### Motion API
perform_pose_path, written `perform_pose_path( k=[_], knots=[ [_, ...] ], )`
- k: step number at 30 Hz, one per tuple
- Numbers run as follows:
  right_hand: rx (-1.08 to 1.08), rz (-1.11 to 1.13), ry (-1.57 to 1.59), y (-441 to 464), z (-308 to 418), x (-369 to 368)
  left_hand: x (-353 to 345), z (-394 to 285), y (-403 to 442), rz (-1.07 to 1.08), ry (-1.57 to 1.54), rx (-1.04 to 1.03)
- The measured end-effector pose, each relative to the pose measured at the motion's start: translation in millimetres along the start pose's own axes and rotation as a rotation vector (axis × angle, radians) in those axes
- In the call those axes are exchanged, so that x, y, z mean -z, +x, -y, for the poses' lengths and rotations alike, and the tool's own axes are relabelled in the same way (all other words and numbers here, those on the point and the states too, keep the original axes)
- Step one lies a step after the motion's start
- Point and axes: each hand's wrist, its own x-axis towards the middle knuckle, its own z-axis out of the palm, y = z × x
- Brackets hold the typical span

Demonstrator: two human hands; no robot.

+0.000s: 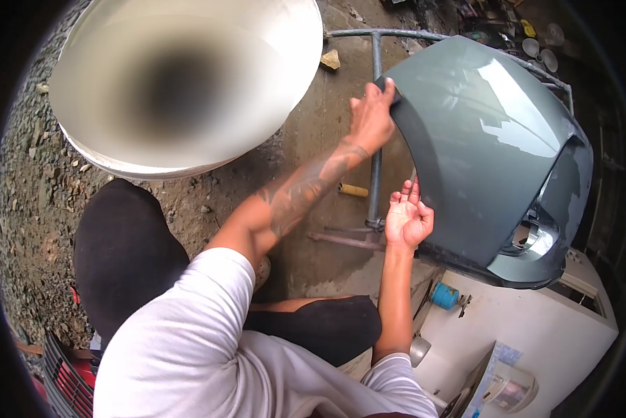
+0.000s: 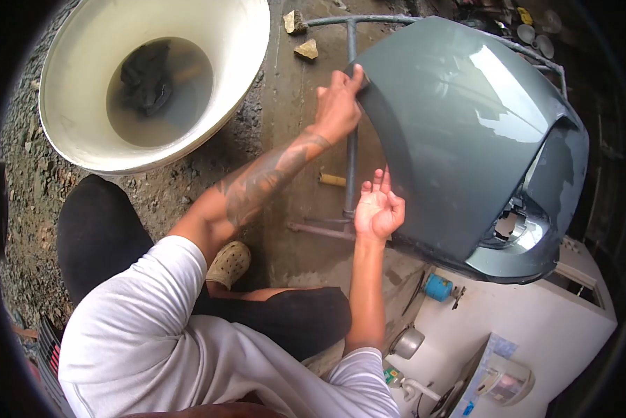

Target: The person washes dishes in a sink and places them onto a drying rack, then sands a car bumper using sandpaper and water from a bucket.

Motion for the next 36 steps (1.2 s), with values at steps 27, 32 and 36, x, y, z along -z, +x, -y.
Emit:
perform_pose_path(
  k=[27,32,36],
  knots=[
    [0.010,-0.004,-0.001,1.2,-0.2,-0.6,-5.0,3.3,1.7,-0.085,-0.062,0.067],
    [0.005,-0.020,0.007,-0.6,1.3,-2.7,-3.1,1.7,6.5,-0.029,-0.094,0.055],
    [0.005,-0.023,0.018,2.7,-0.4,0.0,-5.0,-5.2,-3.7,0.001,-0.109,0.029]
  ],
)
